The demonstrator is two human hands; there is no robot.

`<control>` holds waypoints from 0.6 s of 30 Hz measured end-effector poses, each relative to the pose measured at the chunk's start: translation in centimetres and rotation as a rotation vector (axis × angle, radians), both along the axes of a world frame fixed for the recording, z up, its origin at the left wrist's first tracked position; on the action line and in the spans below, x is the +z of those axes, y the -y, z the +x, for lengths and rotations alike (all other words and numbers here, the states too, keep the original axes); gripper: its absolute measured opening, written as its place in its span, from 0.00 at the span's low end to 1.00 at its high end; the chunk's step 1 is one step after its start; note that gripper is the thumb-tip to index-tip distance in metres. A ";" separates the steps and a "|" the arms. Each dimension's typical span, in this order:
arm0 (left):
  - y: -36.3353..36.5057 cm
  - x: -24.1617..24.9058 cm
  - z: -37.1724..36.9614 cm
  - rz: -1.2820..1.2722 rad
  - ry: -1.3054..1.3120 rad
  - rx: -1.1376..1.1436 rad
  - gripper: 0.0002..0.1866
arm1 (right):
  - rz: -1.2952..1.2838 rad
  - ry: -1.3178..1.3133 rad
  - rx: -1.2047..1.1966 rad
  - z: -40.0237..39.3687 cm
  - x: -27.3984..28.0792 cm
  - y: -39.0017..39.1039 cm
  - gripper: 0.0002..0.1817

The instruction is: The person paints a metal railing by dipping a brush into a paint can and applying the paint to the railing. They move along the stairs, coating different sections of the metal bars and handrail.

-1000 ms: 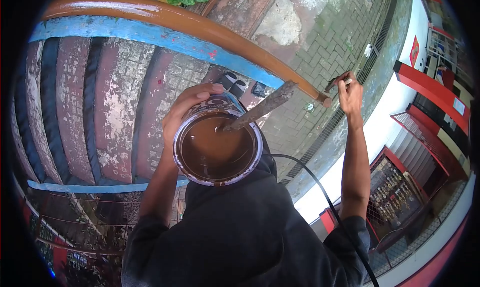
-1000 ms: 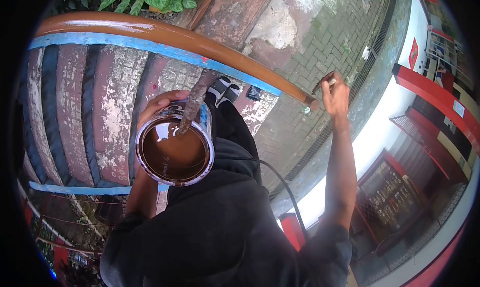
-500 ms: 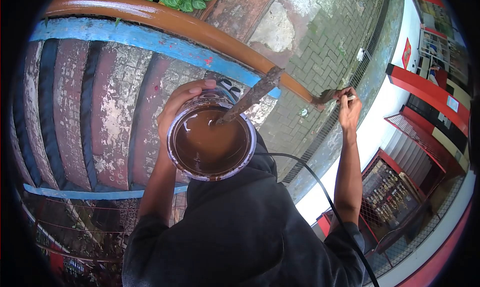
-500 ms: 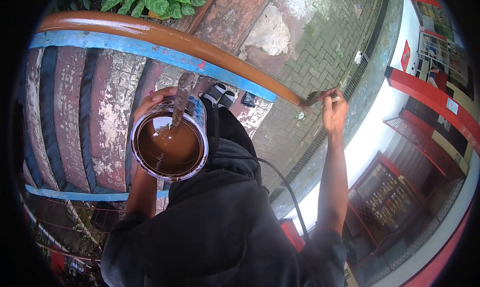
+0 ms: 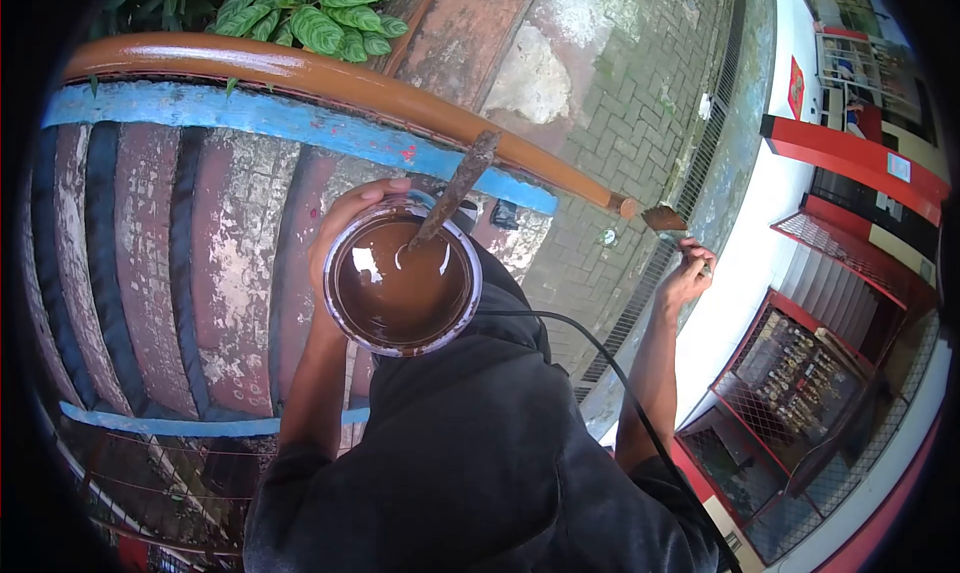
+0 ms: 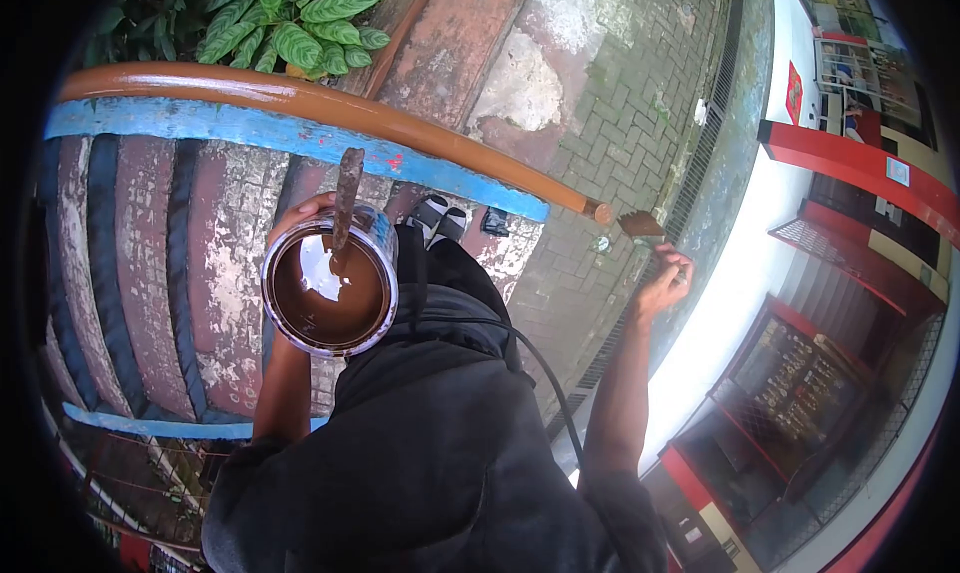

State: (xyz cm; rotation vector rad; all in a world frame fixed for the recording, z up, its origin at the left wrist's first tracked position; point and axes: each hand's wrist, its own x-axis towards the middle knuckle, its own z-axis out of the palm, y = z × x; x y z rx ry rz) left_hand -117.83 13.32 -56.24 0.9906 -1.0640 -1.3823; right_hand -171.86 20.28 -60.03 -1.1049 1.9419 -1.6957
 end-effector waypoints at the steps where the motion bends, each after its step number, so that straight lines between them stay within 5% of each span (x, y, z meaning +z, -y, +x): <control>1: 0.0 -0.4 0.2 -0.003 0.040 -0.023 0.21 | 0.024 -0.085 -0.010 1.3 0.2 0.6 0.05; 9: 0.4 -1.4 0.0 0.146 -0.253 -0.074 0.18 | 0.157 -0.281 -0.094 11.5 -0.1 -1.1 0.05; 14: 1.4 0.9 -1.6 -0.079 -0.101 -0.093 0.17 | 0.115 -0.118 -0.228 11.3 1.5 -0.9 0.06; 16: 1.8 0.9 -1.2 0.343 -0.342 -0.062 0.16 | 0.027 -0.070 -0.254 10.4 1.7 0.1 0.06; 17: 0.9 2.8 -3.9 0.016 -0.146 0.091 0.17 | -0.051 -0.071 -0.243 9.5 1.1 0.6 0.06; 18: 1.1 3.6 -4.4 -0.001 -0.142 0.071 0.17 | -0.128 -0.074 -0.235 8.9 0.6 1.2 0.06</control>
